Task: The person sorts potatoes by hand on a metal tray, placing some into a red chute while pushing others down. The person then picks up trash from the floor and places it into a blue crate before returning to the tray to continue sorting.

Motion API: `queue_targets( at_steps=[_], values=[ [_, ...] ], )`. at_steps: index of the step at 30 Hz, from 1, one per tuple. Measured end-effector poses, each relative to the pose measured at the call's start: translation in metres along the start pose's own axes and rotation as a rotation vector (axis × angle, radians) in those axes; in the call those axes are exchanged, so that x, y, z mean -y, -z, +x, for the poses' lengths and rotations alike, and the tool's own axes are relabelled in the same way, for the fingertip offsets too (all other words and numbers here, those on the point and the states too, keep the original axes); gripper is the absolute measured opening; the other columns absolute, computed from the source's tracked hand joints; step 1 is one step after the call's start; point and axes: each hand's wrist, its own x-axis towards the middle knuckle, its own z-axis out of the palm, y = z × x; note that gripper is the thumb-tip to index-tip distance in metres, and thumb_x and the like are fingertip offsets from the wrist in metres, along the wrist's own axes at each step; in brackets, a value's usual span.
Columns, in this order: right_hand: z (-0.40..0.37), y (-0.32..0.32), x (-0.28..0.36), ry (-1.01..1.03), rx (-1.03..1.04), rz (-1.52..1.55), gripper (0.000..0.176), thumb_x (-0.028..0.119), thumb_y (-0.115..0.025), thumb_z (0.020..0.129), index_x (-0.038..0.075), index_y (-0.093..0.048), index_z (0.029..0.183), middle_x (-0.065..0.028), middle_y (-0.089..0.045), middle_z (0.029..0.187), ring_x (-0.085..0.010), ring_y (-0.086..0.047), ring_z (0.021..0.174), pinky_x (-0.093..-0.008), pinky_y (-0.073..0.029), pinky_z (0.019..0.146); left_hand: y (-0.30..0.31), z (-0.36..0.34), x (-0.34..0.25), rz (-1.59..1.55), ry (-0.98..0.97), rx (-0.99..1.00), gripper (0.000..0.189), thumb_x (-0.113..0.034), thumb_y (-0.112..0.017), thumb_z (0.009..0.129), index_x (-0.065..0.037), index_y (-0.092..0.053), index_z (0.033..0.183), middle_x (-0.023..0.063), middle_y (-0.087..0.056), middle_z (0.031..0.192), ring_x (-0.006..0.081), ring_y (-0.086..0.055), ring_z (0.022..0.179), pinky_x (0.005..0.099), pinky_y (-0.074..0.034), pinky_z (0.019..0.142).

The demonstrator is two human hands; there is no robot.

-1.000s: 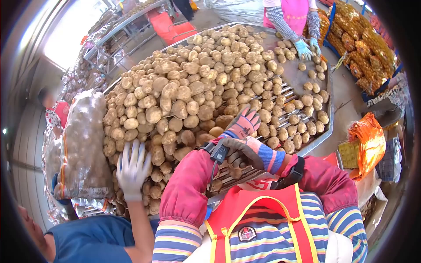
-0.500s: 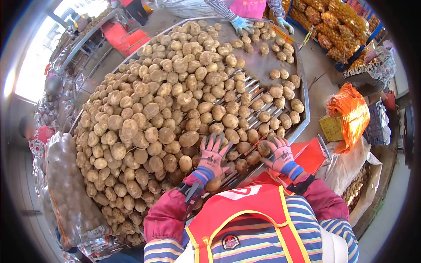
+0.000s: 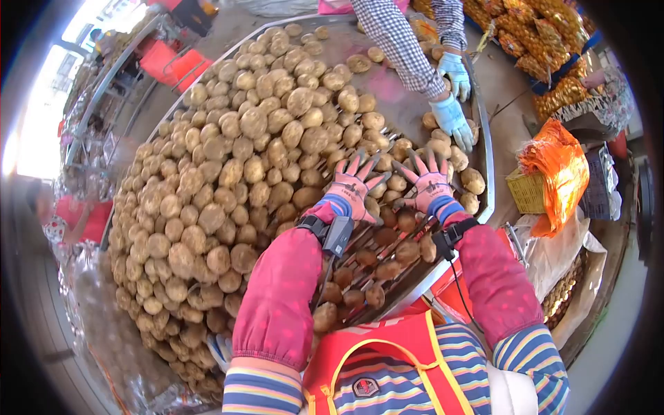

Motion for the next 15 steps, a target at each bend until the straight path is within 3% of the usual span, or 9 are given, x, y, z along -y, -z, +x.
queue_targets(
  at_steps=[3, 4, 9, 11, 13, 15],
  values=[
    [0.033, 0.0, -0.013, 0.031, 0.01, 0.01, 0.095, 0.059, -0.072, 0.063, 0.019, -0.037, 0.141, -0.0134, -0.028, 0.149, -0.0388, -0.015, 0.139, -0.0544, -0.011, 0.112, -0.001, 0.04, 0.007, 0.021, 0.034, -0.178, 0.106, -0.076, -0.065, 0.056, -0.027, -0.032, 0.144, 0.0134, -0.019, 0.152, 0.0446, -0.018, 0.137, 0.0576, -0.01, 0.11],
    [0.043, 0.002, -0.019, 0.018, 0.048, 0.004, 0.095, 0.057, -0.073, 0.063, 0.017, -0.037, 0.141, -0.0133, -0.028, 0.149, -0.0379, -0.016, 0.14, -0.0504, -0.012, 0.113, 0.007, 0.05, 0.008, 0.04, 0.048, -0.156, 0.106, -0.076, -0.065, 0.056, -0.026, -0.033, 0.144, 0.0128, -0.019, 0.151, 0.0457, -0.016, 0.136, 0.0585, -0.01, 0.109],
    [0.086, 0.023, -0.045, 0.076, 0.088, -0.099, 0.089, 0.059, -0.067, 0.07, 0.02, -0.034, 0.143, -0.0114, -0.026, 0.15, -0.036, -0.018, 0.14, -0.0508, -0.012, 0.113, 0.01, 0.103, 0.031, 0.092, 0.115, -0.116, 0.105, -0.074, -0.065, 0.058, -0.023, -0.032, 0.144, 0.0139, -0.021, 0.151, 0.0422, -0.014, 0.137, 0.0575, -0.008, 0.109],
    [0.101, 0.023, -0.057, 0.106, 0.106, -0.123, 0.087, 0.059, -0.065, 0.071, 0.023, -0.034, 0.143, -0.011, -0.026, 0.15, -0.0361, -0.019, 0.139, -0.0536, -0.012, 0.112, 0.012, 0.122, 0.036, 0.07, 0.096, -0.211, 0.106, -0.073, -0.065, 0.06, -0.021, -0.03, 0.144, 0.0135, -0.023, 0.15, 0.0375, -0.017, 0.138, 0.0565, -0.01, 0.109],
    [0.11, 0.023, -0.072, 0.051, 0.111, -0.084, 0.083, 0.056, -0.065, 0.074, 0.026, -0.032, 0.144, -0.0103, -0.026, 0.151, -0.0361, -0.02, 0.139, -0.0575, -0.013, 0.111, 0.018, 0.142, 0.042, 0.018, 0.087, -0.232, 0.102, -0.068, -0.066, 0.064, -0.019, -0.027, 0.145, 0.0131, -0.025, 0.149, 0.0345, -0.019, 0.139, 0.0559, -0.015, 0.108],
    [0.118, 0.022, -0.077, -0.041, 0.098, -0.058, 0.081, 0.052, -0.065, 0.076, 0.025, -0.03, 0.144, -0.0116, -0.025, 0.151, -0.0363, -0.02, 0.139, -0.0562, -0.015, 0.111, 0.018, 0.163, 0.049, -0.077, 0.182, -0.267, 0.1, -0.066, -0.066, 0.065, -0.02, -0.027, 0.145, 0.0132, -0.026, 0.149, 0.0333, -0.021, 0.138, 0.055, -0.016, 0.108]
  ],
)
